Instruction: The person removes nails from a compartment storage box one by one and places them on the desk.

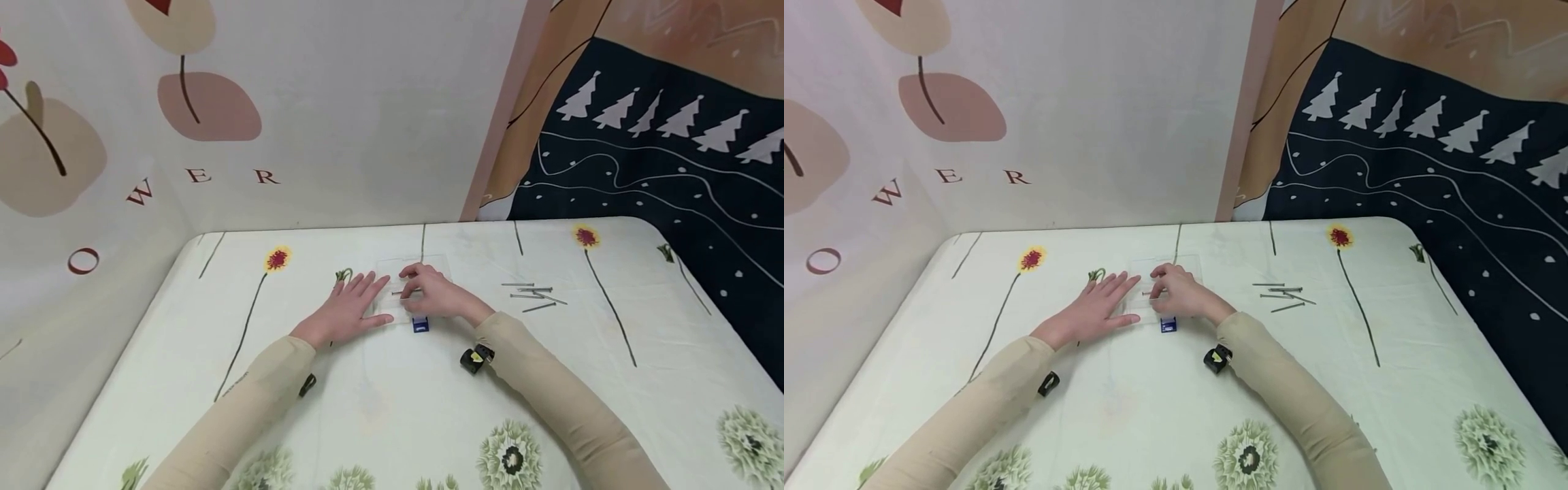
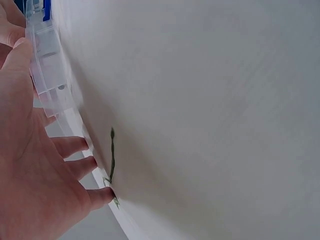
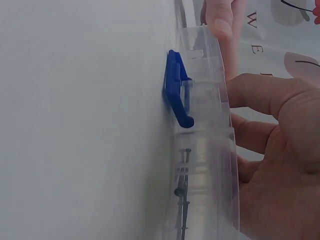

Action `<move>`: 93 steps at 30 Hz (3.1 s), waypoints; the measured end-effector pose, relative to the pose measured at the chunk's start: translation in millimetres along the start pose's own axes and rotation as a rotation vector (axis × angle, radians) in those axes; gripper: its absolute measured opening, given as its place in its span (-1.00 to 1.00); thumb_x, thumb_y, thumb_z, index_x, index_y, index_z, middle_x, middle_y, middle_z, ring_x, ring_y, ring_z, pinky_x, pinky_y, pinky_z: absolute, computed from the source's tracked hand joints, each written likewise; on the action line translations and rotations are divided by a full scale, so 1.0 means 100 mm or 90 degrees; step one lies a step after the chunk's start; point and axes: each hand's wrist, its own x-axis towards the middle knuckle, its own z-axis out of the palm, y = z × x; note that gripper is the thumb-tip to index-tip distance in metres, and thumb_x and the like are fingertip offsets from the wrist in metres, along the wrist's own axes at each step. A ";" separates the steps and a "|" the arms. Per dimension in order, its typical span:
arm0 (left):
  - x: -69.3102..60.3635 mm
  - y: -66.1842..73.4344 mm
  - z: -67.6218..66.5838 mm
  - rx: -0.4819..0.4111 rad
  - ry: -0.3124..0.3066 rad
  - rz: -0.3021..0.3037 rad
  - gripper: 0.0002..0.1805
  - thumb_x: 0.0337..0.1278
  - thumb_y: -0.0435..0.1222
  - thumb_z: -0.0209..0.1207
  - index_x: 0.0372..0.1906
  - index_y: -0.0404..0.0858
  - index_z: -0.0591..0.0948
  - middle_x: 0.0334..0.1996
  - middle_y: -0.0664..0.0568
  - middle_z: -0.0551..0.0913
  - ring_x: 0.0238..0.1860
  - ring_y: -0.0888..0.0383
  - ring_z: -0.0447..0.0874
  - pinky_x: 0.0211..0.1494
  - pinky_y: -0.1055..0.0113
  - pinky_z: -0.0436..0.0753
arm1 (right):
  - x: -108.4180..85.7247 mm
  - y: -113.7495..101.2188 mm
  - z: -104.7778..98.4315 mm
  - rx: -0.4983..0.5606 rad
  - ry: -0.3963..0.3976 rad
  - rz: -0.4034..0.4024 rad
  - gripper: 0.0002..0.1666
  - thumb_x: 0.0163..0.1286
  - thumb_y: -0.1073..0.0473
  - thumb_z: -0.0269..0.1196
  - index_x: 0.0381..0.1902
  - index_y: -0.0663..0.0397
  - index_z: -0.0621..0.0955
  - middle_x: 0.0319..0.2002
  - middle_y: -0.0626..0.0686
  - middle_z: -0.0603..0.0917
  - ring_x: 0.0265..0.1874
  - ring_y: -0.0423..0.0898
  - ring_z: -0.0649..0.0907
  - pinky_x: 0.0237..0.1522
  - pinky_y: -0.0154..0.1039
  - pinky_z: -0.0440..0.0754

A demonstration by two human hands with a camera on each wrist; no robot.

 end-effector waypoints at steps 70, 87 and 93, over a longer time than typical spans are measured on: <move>-0.01 0.01 -0.04 -0.011 -0.001 -0.003 -0.10 0.29 0.26 -0.06 0.56 -0.07 -0.04 0.52 -0.16 -0.11 0.50 -0.14 -0.23 0.40 -0.24 -0.22 | 0.01 0.03 0.00 -0.035 0.008 -0.036 -0.82 0.23 0.25 0.29 -0.18 0.10 0.67 0.13 0.17 0.43 0.13 0.13 0.36 0.18 0.11 0.25; 0.00 0.00 -0.01 -0.004 -0.007 -0.008 -0.10 0.28 0.28 -0.09 0.56 -0.05 -0.04 0.52 -0.14 -0.10 0.50 -0.13 -0.23 0.40 -0.23 -0.22 | -0.01 0.02 -0.01 -0.040 0.008 -0.021 -0.73 0.24 0.22 0.32 -0.08 0.11 0.72 0.21 0.17 0.42 0.19 0.14 0.35 0.21 0.09 0.26; -0.01 0.00 -0.01 -0.005 -0.002 -0.001 -0.09 0.27 0.29 -0.08 0.56 -0.07 -0.03 0.52 -0.16 -0.10 0.50 -0.15 -0.23 0.39 -0.25 -0.21 | 0.00 -0.02 -0.05 -0.014 -0.022 0.004 -0.78 0.22 0.26 0.32 -0.15 0.14 0.73 0.17 0.15 0.42 0.17 0.12 0.34 0.22 0.10 0.23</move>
